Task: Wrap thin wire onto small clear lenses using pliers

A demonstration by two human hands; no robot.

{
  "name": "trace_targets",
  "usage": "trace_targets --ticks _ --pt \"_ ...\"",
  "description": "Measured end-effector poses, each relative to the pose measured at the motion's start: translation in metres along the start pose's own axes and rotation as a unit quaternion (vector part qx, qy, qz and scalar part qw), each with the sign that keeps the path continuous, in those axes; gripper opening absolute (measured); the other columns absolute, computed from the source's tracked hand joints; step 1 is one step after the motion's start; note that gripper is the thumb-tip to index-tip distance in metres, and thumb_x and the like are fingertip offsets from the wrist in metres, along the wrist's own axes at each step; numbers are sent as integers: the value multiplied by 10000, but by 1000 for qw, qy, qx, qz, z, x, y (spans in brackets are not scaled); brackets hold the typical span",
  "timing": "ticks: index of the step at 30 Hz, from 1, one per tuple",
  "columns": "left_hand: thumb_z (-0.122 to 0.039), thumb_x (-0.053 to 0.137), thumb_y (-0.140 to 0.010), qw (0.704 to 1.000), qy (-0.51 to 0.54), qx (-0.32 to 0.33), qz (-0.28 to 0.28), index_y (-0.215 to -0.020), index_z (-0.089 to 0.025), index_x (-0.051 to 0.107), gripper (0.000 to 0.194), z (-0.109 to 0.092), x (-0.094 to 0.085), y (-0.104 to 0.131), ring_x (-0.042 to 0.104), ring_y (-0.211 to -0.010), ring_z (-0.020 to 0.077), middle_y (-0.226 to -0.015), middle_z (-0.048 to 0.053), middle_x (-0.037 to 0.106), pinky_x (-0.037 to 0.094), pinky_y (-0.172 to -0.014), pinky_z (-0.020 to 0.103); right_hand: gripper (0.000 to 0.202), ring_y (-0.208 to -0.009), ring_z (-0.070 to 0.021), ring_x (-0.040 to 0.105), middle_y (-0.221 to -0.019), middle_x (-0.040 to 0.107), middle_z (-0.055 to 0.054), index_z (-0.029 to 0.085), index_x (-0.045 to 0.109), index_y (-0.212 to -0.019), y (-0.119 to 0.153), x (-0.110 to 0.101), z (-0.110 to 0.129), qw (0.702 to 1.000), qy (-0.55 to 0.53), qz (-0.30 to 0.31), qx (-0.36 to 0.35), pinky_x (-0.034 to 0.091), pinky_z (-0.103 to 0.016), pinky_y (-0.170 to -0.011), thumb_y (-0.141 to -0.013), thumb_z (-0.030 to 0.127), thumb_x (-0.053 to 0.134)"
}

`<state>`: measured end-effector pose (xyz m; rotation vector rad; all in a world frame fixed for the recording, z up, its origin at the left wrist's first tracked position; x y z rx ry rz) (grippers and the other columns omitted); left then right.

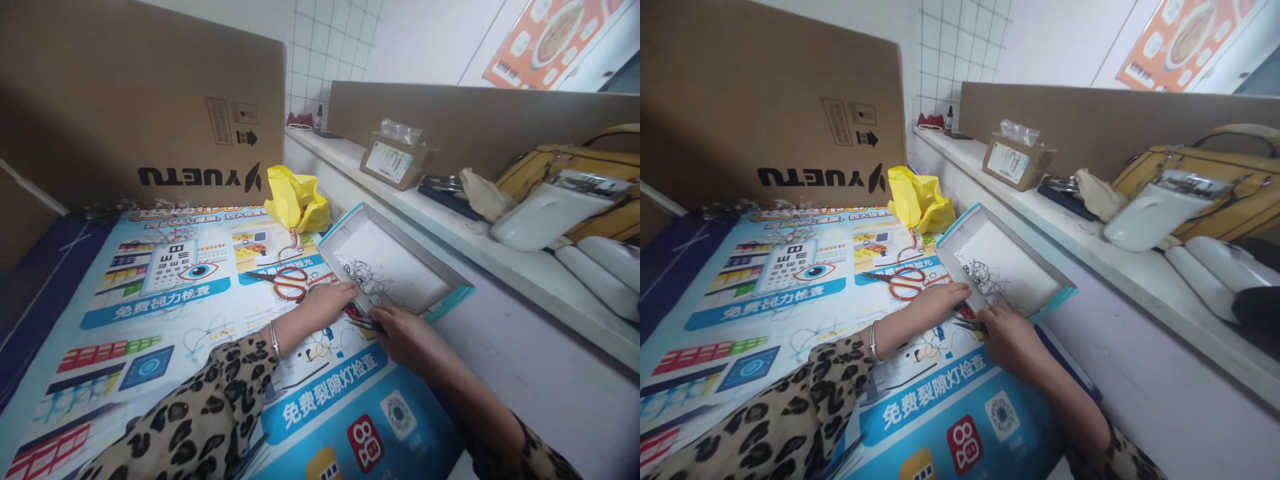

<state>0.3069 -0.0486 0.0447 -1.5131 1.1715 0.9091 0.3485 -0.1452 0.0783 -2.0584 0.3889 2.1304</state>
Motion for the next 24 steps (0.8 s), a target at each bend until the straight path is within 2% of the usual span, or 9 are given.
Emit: trace_targets --ticks 1,3,4,6,8,9,14,20,24 --pt "-101 340 -853 1000 -10 -2 -3 -1189 -224 462 378 0 0 0 574 -1001 189 -1253 60 510 491 -744 288 210 -771 -165 566 -866 635 -54 192 591 -935 -1 -5 -2 999 -40 22 -25 359 -237 -654 -826 219 414" --pt "-106 330 -857 1000 -30 -7 -6 -1151 -224 471 347 -1 -1 2 599 -918 191 -1184 53 547 495 -679 291 259 -700 -154 568 -773 640 -45 185 595 -825 -10 -24 -18 997 -67 24 -13 361 -225 -603 -860 308 370" --pt "-109 331 -859 999 -37 -12 -5 -1138 -226 471 334 -2 -2 2 603 -894 190 -1163 50 555 494 -665 291 290 -672 -155 564 -731 635 -47 183 592 -790 -17 -37 -28 999 -42 3 6 357 -226 -585 -860 347 364" --pt "-123 337 -867 999 -42 -18 -2 -1132 -233 463 314 -3 -3 4 602 -892 185 -1149 48 556 491 -675 286 282 -737 -178 579 -797 645 -73 177 601 -821 -36 -58 -42 998 45 -20 23 361 -241 -617 -845 350 380" --pt "-141 335 -878 999 -41 -21 -1 -1146 -236 447 306 -5 -4 4 596 -915 183 -1151 55 550 488 -697 281 295 -802 -209 594 -882 654 -111 164 616 -871 -59 -65 -53 992 111 5 60 375 -264 -652 -830 347 388" --pt "-148 332 -882 999 -42 -21 -2 -1157 -234 438 307 -6 -5 4 593 -927 184 -1155 60 545 488 -703 281 302 -830 -221 599 -920 654 -124 163 622 -895 -70 -61 -57 988 129 39 75 384 -276 -673 -825 340 387" --pt "-109 344 -858 998 -57 -16 -16 -1192 -194 405 350 -13 -5 0 592 -939 192 -1172 86 532 497 -697 290 296 -896 -248 606 -953 652 -175 128 632 -955 -109 -36 -64 982 135 74 113 407 -289 -706 -768 294 474" --pt "-82 414 -798 997 -62 -28 -36 -1197 -150 409 405 -19 -3 -7 590 -945 197 -1239 122 488 500 -730 308 537 -931 -263 601 -1006 635 -180 98 560 -1063 -121 -8 -80 977 115 85 156 424 -284 -691 -702 495 566" --pt "-80 418 -791 997 -55 -21 -57 -1194 -121 417 405 -22 -3 -9 571 -991 201 -1234 138 496 492 -777 316 613 -959 -272 586 -1028 616 -187 69 484 -1140 -126 5 -87 974 108 76 183 438 -306 -715 -711 495 588"
Point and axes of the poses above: each hand's wrist, its own y-axis away from the middle knuckle, its own x-axis out of the palm, z = x × y, the point moved 8 cm from there along -y, towards the middle knuckle
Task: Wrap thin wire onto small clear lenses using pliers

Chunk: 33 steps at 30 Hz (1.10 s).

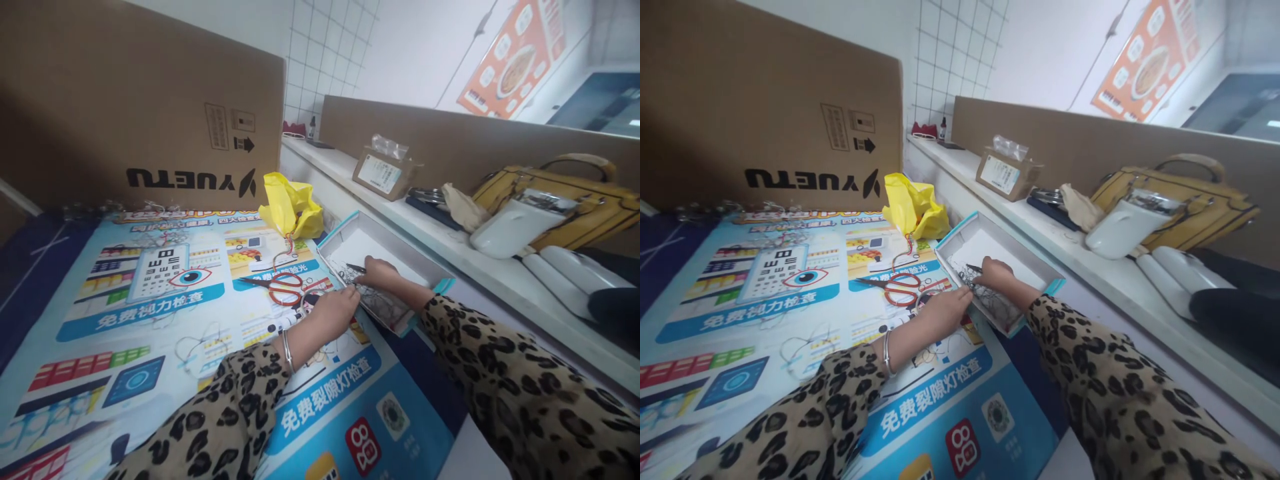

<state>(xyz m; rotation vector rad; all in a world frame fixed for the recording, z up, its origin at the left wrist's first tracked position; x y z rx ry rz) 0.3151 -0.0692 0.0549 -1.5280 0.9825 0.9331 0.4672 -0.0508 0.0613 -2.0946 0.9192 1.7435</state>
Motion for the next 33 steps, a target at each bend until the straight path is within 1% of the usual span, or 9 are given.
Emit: trace_targets --ticks 3,7,13,17,22,25,26,29,33 --pt "-95 421 -789 1000 -2 -11 -6 -1184 -119 430 395 0 1 -1 572 -989 206 -1244 136 495 498 -767 321 522 -955 -246 579 -1033 599 -177 57 482 -1143 -6 12 4 1000 -3 9 17 452 -322 -755 -768 405 586" --pt "-107 419 -790 1000 -3 -11 -4 -1193 -113 433 403 -2 2 0 560 -1016 215 -1285 135 470 501 -776 323 354 -956 -187 556 -1125 542 -95 133 510 -1138 -15 23 8 999 -1 33 28 475 -384 -802 -846 334 520" --pt "-128 427 -786 1000 0 -6 7 -1245 -100 391 461 -1 3 0 529 -1086 228 -1332 154 425 490 -811 336 350 -964 -187 553 -1135 537 -92 140 511 -1138 -28 26 7 997 -1 73 21 475 -385 -805 -846 334 520" --pt "-147 441 -782 1000 3 -2 15 -1270 -105 363 497 -1 4 -1 509 -1112 226 -1366 154 387 477 -834 335 353 -964 -188 553 -1136 536 -94 137 512 -1137 -37 21 2 996 1 87 13 475 -383 -804 -845 334 523" --pt "-152 485 -756 999 11 -9 31 -1270 -122 356 532 -2 2 -4 541 -1045 224 -1334 144 412 479 -814 328 353 -965 -189 552 -1137 536 -93 137 513 -1136 -41 -1 -16 997 -1 73 14 475 -382 -805 -844 335 524" --pt "-196 518 -761 999 12 -18 42 -1295 -157 319 571 -2 -1 -6 569 -973 216 -1319 143 404 481 -785 329 341 -957 -190 556 -1113 550 -89 133 528 -1114 -37 -22 -29 999 -4 36 14 473 -374 -800 -842 340 525" --pt "-206 528 -757 999 11 -18 43 -1305 -171 304 593 -2 -2 -7 573 -961 218 -1327 140 391 482 -776 332 316 -953 -219 563 -1041 588 -128 92 581 -1035 -35 -31 -33 1000 -6 19 14 459 -329 -781 -822 321 544" --pt "-213 541 -744 999 8 -14 40 -1337 -207 265 654 -1 -5 -11 574 -961 239 -1391 124 315 485 -754 348 275 -894 -250 584 -904 637 -153 85 641 -893 -25 -54 -41 999 -16 -29 17 425 -268 -663 -758 307 550" --pt "-208 537 -748 999 14 -14 44 -1373 -245 208 707 2 -4 -20 563 -996 258 -1469 109 169 479 -754 360 277 -785 -214 588 -839 650 -109 115 646 -853 -5 -89 -49 996 -36 -86 17 372 -247 -563 -695 315 535"
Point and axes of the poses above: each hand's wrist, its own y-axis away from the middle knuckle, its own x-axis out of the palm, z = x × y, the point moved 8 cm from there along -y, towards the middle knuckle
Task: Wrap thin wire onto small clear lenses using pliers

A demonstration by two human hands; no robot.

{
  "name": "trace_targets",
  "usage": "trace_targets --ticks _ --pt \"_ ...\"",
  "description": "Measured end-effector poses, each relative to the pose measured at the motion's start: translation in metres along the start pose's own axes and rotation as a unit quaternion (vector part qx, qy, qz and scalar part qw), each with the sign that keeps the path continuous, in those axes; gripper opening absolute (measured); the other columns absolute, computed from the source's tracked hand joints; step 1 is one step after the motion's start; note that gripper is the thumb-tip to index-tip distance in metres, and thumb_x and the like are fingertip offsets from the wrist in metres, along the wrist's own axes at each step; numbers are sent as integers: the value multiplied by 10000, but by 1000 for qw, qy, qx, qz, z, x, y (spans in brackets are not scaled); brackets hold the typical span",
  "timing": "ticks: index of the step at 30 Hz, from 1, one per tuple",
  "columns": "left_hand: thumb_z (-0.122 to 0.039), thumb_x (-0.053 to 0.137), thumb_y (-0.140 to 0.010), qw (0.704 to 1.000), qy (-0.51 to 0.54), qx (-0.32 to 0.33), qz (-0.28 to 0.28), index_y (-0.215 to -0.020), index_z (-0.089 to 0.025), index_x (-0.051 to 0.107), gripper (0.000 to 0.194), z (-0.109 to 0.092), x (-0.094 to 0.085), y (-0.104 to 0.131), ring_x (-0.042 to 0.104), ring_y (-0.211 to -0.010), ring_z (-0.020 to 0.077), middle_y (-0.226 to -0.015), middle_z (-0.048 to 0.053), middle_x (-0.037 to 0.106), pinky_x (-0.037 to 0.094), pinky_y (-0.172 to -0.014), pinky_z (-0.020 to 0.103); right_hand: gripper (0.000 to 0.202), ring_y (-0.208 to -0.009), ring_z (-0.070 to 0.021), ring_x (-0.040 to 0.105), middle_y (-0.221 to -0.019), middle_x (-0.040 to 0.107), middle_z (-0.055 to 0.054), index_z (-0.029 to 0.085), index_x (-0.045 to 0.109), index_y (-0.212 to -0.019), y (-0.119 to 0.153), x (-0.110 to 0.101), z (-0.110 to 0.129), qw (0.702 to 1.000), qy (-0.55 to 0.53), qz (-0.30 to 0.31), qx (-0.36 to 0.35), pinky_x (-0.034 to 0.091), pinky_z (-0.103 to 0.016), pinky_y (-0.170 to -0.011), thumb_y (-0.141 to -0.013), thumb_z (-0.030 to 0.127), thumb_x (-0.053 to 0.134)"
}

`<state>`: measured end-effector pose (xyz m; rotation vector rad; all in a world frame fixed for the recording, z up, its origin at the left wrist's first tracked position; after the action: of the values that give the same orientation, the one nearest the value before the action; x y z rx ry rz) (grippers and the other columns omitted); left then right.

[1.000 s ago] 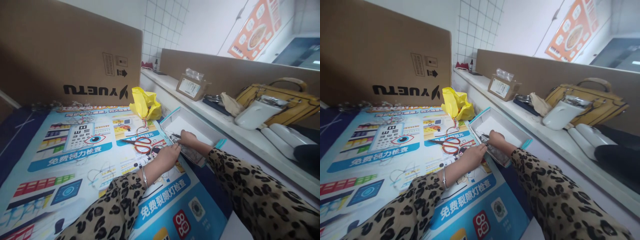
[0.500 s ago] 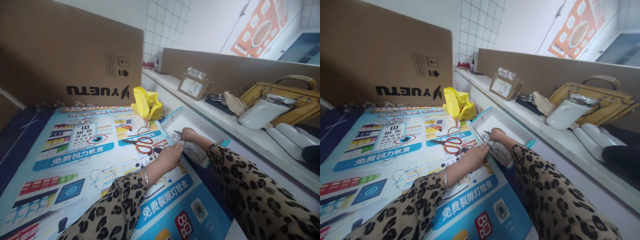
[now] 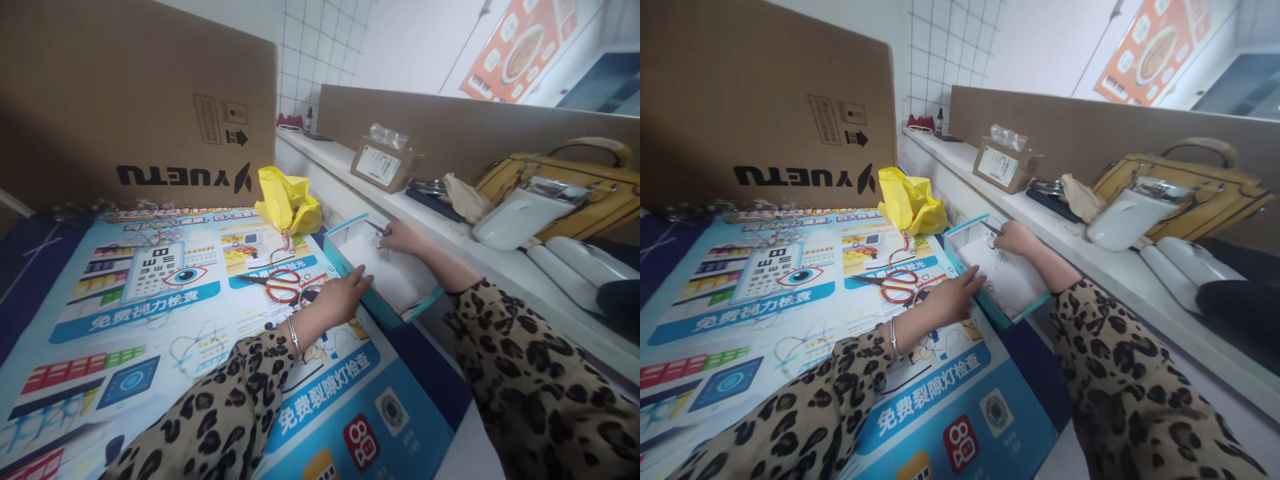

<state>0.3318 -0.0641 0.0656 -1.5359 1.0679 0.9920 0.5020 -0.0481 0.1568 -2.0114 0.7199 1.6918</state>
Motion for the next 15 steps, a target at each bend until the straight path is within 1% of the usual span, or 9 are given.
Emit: trace_targets --ticks 3,5,8,9,10,11,13,14,15 --pt "-224 519 -770 1000 5 10 0 -1388 -254 178 706 -2 1 -8 545 -1036 255 -1485 101 125 474 -758 344 269 -691 -174 566 -740 633 -67 132 634 -835 14 -29 -2 999 -17 -33 2 339 -240 -528 -701 325 504" --pt "-226 522 -770 1000 3 22 -4 -1389 -232 179 707 -5 1 -10 516 -1087 253 -1487 103 120 467 -784 335 253 -623 -151 537 -656 601 -41 134 622 -794 24 -45 -1 998 -31 -46 1 318 -238 -506 -706 337 497" --pt "-247 528 -776 999 0 40 -7 -1379 -189 208 685 -8 -4 0 454 -1166 256 -1486 110 129 449 -832 339 159 -540 -117 475 -554 524 1 148 586 -686 43 -65 11 991 -95 -93 -17 280 -232 -482 -670 297 533" --pt "-265 529 -781 999 1 49 3 -1371 -188 230 666 -8 -6 7 452 -1168 256 -1484 108 141 442 -844 344 136 -526 -105 458 -538 503 14 154 572 -667 49 -67 18 989 -112 -96 -28 272 -227 -479 -661 287 541" --pt "-289 545 -777 998 2 64 26 -1351 -192 276 641 -9 -7 18 462 -1157 257 -1477 108 167 435 -851 349 124 -522 -96 443 -531 487 23 160 561 -659 56 -68 28 986 -130 -97 -45 267 -221 -480 -656 282 545" --pt "-305 552 -779 995 5 79 54 -1308 -198 347 578 -9 -9 31 473 -1143 254 -1454 107 238 421 -868 356 112 -522 -90 431 -526 475 29 164 549 -650 63 -66 38 983 -146 -93 -61 264 -217 -482 -655 275 541" --pt "-316 578 -767 986 32 102 124 -1185 -221 480 440 -7 -15 64 510 -1095 228 -1325 85 442 400 -884 337 92 -523 -83 408 -518 453 38 171 522 -624 77 -55 64 978 -171 -67 -99 256 -212 -481 -639 259 544" --pt "-312 587 -761 983 49 94 147 -1131 -222 521 386 -3 -21 81 539 -1049 214 -1243 79 517 408 -862 317 90 -518 -81 394 -510 439 43 174 508 -607 84 -47 78 976 -178 -52 -111 248 -210 -475 -626 252 547" --pt "-307 576 -772 982 68 81 156 -1101 -216 542 344 2 -29 99 563 -998 201 -1170 76 565 416 -837 299 83 -517 -80 391 -513 440 44 176 504 -602 91 -36 92 975 -183 -31 -123 243 -209 -471 -617 246 547"
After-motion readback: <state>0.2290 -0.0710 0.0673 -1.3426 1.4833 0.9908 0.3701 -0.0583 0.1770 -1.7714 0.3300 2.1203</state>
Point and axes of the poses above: each hand's wrist, its own y-axis away from the middle knuckle, its own x-axis out of the palm, z = x × y, the point moved 8 cm from there along -y, towards the middle knuckle
